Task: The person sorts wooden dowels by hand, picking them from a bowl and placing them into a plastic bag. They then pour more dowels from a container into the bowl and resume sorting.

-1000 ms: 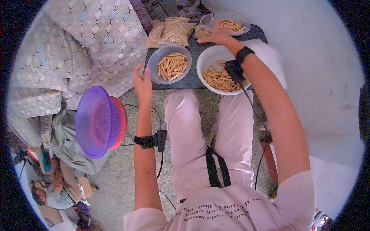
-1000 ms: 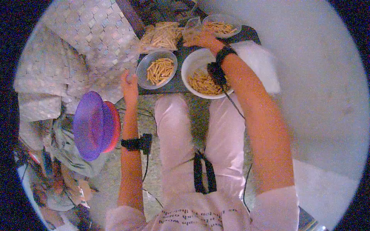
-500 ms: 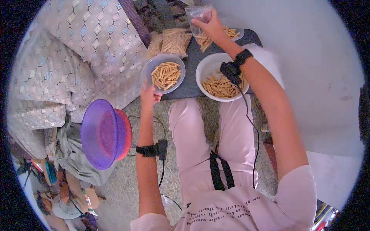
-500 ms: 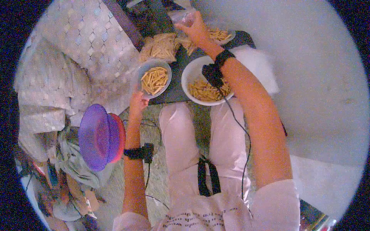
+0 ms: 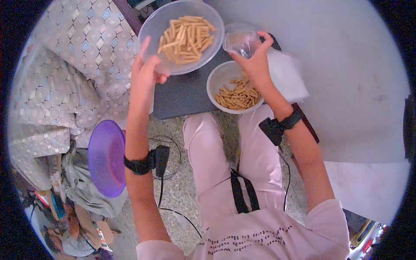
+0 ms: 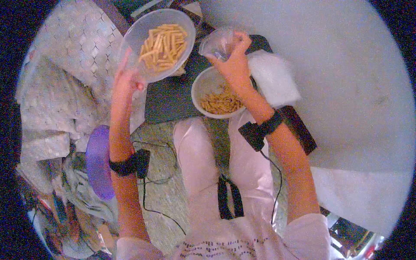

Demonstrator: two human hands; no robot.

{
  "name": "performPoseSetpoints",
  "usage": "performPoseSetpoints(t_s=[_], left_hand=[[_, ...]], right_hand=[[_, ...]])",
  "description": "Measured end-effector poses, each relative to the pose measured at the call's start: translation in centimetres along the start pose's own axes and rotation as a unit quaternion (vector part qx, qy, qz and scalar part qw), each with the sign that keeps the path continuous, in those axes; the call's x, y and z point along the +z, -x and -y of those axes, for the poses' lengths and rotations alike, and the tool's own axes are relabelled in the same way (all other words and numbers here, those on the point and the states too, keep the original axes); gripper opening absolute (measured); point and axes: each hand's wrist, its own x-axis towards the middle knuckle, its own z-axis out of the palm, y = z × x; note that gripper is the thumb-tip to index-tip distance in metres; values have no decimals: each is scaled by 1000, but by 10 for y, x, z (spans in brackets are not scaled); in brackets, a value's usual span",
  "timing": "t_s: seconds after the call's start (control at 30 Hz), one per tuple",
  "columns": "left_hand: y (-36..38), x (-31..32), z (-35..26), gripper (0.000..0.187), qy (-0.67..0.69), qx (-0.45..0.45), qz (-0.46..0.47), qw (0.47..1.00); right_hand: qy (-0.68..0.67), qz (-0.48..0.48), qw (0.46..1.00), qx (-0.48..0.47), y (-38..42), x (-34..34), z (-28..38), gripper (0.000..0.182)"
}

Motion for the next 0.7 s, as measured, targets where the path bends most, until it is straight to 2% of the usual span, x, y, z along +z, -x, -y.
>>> performPoseSetpoints(t_s=[0.13, 0.33, 0.53, 0.7], left_hand=[[-4, 30, 2, 59, -8, 24, 25, 999], [-5, 50, 19, 57, -47, 65, 10, 997], [1, 58, 19, 59, -88, 114, -21, 989], [-5, 62, 24, 59, -94, 134, -30, 986]], right_hand=[[52, 9, 998, 22, 25, 4, 14, 97], [-19, 12, 998, 52, 50, 27, -3, 106], [21, -14, 1000, -12, 52, 31, -5, 105], [0, -14, 1000, -5, 54, 33, -12, 105]])
